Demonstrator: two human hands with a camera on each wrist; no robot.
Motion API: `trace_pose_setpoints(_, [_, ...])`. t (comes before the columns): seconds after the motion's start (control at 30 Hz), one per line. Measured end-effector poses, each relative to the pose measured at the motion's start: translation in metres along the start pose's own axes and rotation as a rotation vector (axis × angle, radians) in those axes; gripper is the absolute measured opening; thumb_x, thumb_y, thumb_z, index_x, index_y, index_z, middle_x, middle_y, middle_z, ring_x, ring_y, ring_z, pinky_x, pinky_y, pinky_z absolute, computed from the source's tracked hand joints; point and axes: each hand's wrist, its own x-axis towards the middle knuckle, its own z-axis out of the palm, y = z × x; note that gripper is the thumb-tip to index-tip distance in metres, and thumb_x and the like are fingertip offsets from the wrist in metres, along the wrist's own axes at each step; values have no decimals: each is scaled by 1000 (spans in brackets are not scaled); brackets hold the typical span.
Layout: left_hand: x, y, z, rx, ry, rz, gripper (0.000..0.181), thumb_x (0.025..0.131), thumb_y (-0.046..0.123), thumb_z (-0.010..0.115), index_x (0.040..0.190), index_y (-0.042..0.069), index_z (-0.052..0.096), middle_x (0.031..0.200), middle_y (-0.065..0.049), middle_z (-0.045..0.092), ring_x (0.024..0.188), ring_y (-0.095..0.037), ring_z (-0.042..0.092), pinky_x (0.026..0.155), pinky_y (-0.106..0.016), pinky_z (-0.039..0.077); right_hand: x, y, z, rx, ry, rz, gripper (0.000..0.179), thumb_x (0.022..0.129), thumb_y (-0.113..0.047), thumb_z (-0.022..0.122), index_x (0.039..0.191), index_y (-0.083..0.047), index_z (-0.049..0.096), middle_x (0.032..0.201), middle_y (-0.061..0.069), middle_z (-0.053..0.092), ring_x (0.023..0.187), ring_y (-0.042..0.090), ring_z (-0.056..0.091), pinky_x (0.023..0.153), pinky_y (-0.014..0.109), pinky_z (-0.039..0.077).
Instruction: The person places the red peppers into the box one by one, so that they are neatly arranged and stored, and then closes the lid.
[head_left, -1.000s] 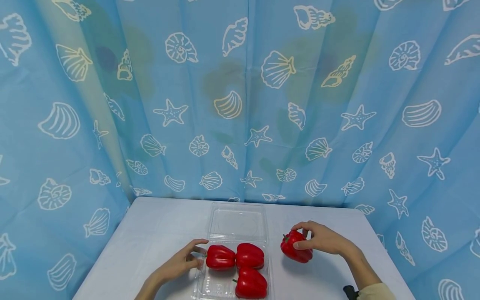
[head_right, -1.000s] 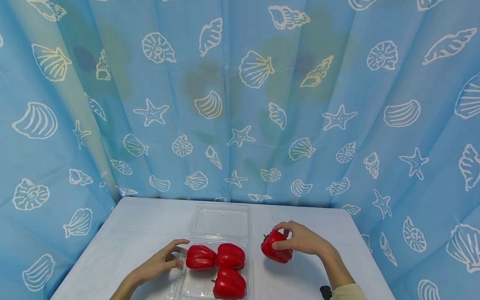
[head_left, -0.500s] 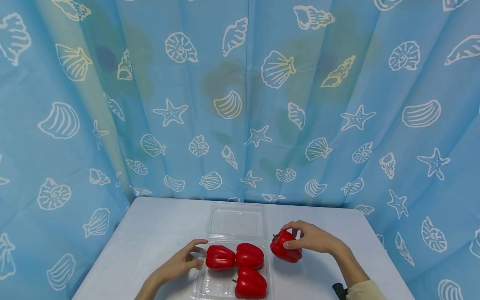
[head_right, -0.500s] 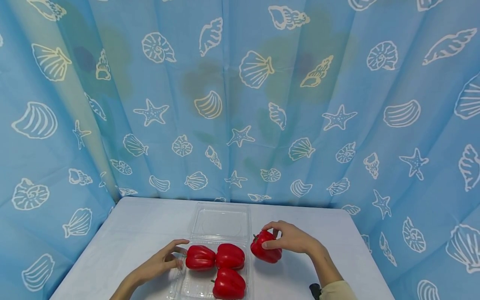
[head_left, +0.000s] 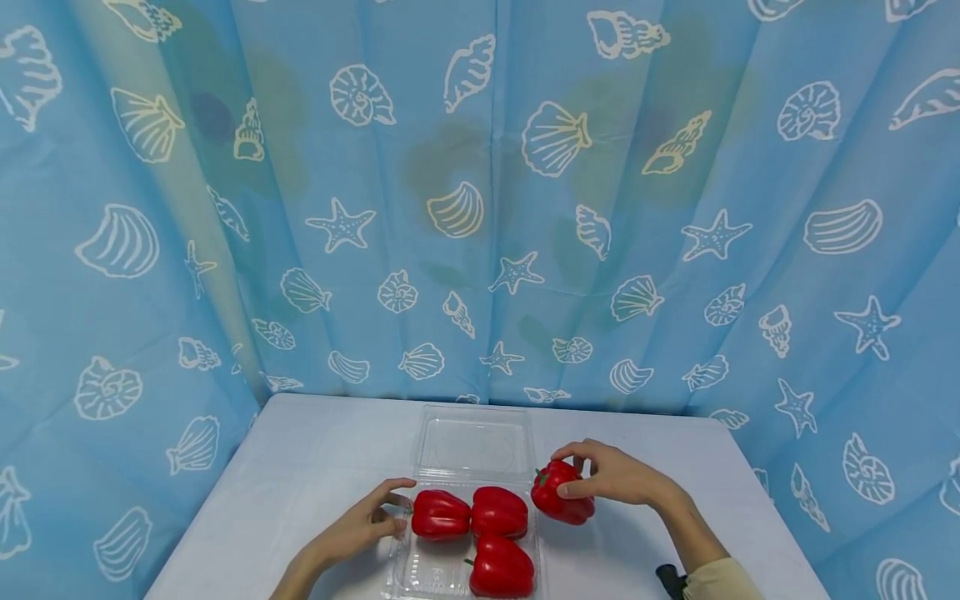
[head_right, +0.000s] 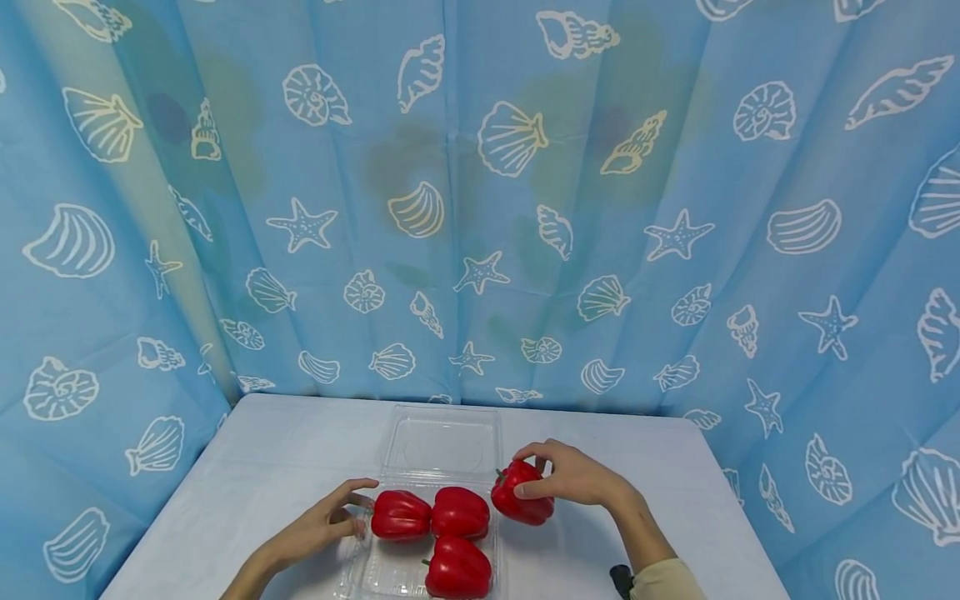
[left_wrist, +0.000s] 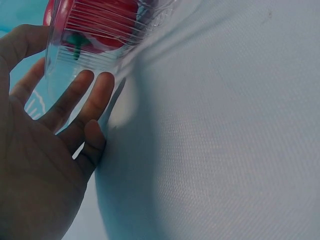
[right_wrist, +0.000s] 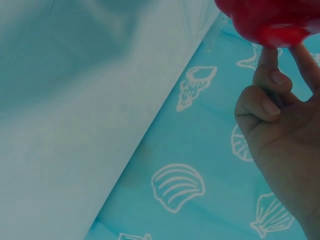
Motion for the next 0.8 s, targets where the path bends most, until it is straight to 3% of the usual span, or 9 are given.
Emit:
trace_pose_setpoints(0.43, [0, 0, 0, 4, 5, 4, 68, 90, 37, 71, 150, 20, 41, 132, -13, 60, 95, -20, 64, 88, -53, 51, 3, -8, 4, 14, -2, -16, 66, 74, -40, 87, 132, -22, 64, 116, 6, 57, 108, 27, 53, 72, 37, 59])
trace_pose_setpoints(0.8, [0, -1, -1, -3, 3, 16, 67, 91, 36, 70, 150, 21, 41, 132, -14, 59, 94, -20, 64, 88, -52, 51, 6, -16, 9, 26, -20, -45, 69, 74, -38, 87, 135, -18, 63, 116, 5, 58, 104, 27, 54, 70, 34, 58])
